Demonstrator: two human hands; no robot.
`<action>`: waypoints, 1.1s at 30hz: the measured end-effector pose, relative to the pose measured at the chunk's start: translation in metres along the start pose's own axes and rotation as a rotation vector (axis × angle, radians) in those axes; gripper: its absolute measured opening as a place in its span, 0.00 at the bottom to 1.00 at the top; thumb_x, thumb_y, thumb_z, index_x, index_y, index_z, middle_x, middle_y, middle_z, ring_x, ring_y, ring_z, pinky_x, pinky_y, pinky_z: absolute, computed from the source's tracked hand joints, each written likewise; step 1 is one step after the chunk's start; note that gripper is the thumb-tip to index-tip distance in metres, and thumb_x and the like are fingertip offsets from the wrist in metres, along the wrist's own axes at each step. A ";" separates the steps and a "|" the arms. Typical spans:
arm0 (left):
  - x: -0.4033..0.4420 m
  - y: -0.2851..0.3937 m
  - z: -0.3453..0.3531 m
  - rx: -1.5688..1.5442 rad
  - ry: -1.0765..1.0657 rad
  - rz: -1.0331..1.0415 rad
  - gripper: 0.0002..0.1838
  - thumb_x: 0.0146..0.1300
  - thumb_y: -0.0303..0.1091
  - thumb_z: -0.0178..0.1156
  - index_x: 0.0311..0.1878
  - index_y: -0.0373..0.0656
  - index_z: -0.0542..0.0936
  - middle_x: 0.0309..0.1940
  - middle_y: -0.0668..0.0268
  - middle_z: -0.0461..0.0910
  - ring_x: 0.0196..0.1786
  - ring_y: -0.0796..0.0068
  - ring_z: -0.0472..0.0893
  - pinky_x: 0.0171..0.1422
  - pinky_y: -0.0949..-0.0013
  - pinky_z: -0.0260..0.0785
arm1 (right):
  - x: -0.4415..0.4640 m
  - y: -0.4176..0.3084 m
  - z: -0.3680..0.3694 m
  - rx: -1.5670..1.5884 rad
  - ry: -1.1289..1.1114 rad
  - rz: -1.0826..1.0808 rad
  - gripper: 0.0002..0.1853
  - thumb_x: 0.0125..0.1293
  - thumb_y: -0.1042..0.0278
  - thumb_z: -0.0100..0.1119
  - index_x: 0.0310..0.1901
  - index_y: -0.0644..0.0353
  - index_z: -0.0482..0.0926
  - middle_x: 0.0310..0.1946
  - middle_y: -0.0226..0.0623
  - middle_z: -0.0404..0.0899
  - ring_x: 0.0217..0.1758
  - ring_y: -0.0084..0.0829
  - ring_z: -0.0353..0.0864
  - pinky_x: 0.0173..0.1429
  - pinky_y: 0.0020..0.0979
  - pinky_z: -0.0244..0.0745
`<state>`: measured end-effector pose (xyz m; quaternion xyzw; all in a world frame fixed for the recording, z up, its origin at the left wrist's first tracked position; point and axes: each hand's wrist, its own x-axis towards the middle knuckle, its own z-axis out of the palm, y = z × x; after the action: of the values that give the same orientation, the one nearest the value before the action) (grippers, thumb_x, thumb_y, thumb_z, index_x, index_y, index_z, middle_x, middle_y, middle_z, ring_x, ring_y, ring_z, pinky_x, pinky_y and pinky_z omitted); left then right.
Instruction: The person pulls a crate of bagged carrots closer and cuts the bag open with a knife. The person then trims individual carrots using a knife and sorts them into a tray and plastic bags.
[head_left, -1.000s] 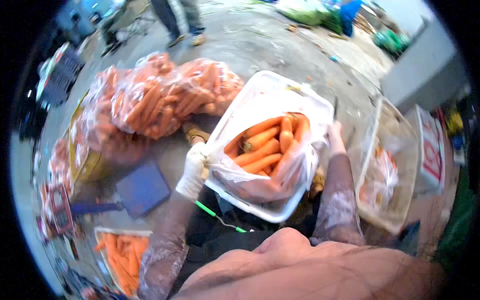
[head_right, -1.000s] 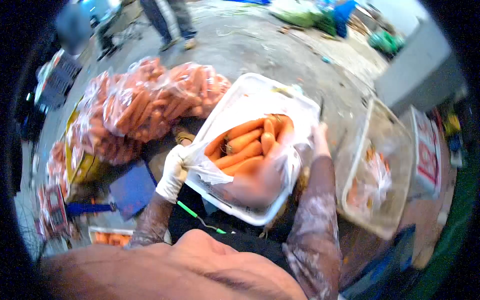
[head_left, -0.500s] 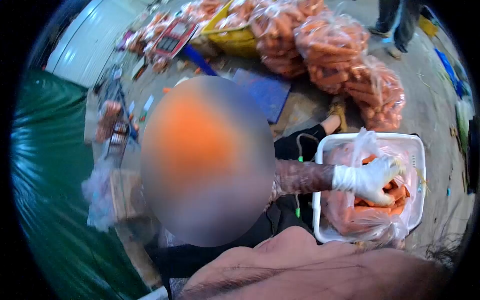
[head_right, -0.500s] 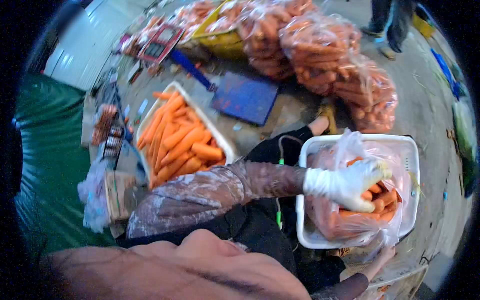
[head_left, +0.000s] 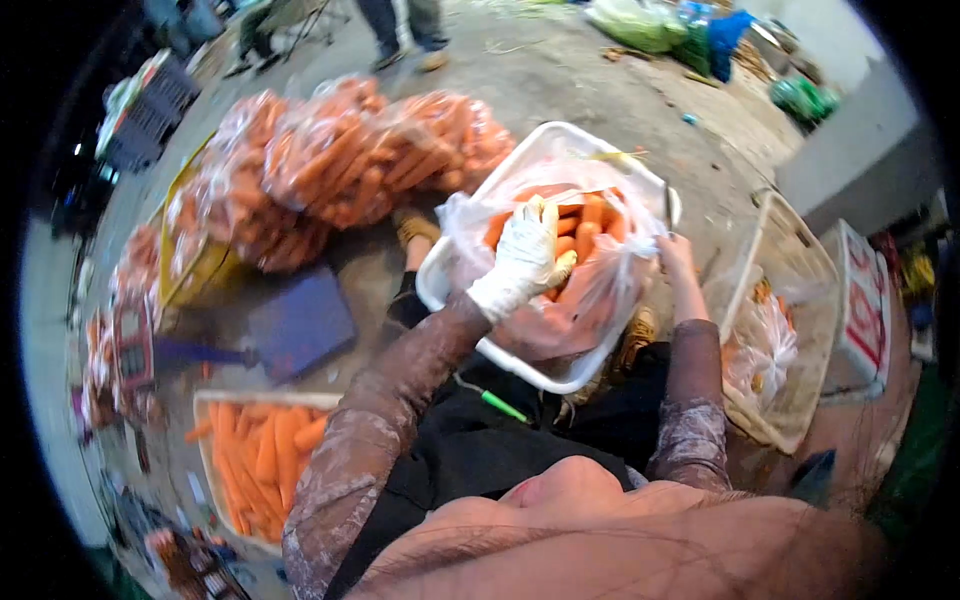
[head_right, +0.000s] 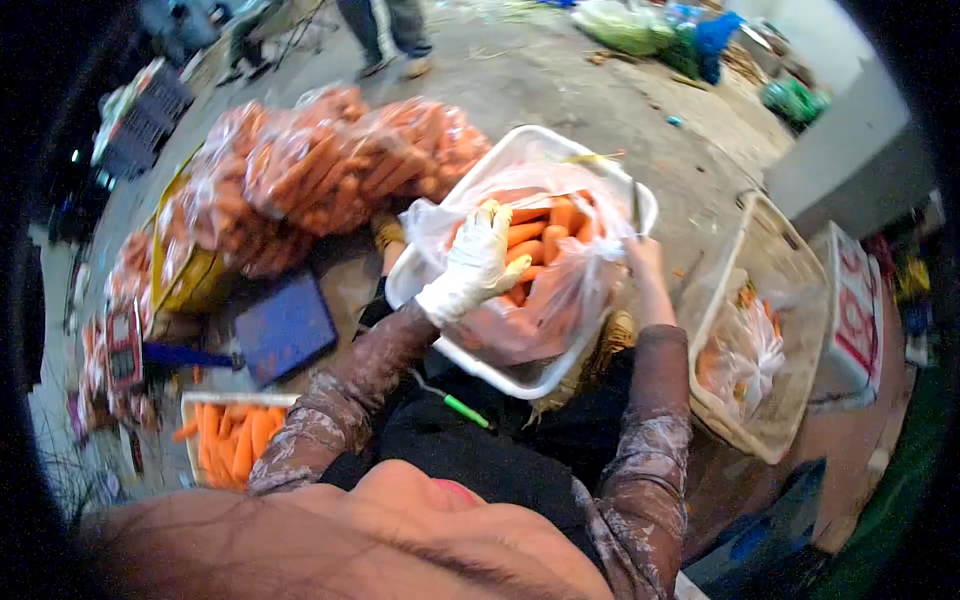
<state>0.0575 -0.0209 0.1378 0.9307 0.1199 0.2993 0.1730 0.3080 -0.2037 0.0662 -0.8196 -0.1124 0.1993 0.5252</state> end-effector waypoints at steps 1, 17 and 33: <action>0.015 0.001 0.024 0.103 -0.007 -0.010 0.33 0.45 0.43 0.63 0.52 0.32 0.69 0.49 0.43 0.70 0.51 0.46 0.70 0.58 0.51 0.61 | -0.011 -0.009 -0.001 -0.015 -0.006 -0.029 0.09 0.57 0.64 0.57 0.29 0.60 0.75 0.14 0.26 0.66 0.12 0.19 0.62 0.14 0.26 0.54; 0.158 -0.152 0.055 0.160 -0.201 -0.432 0.13 0.61 0.40 0.51 0.36 0.40 0.78 0.34 0.52 0.81 0.37 0.56 0.81 0.41 0.58 0.72 | 0.029 0.088 -0.112 0.005 -0.030 0.336 0.08 0.53 0.68 0.64 0.23 0.61 0.77 0.14 0.29 0.70 0.13 0.23 0.66 0.17 0.28 0.57; -0.111 -0.078 0.026 0.164 -0.307 -0.173 0.17 0.61 0.46 0.57 0.28 0.40 0.75 0.26 0.50 0.77 0.29 0.47 0.77 0.33 0.51 0.69 | -0.052 0.033 -0.104 -0.226 -0.228 0.161 0.06 0.49 0.69 0.62 0.23 0.62 0.77 0.13 0.30 0.69 0.13 0.24 0.66 0.18 0.32 0.59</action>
<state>-0.0239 0.0076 0.0299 0.9626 0.1956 0.1268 0.1377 0.3067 -0.3234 0.0853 -0.8520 -0.1268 0.3185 0.3957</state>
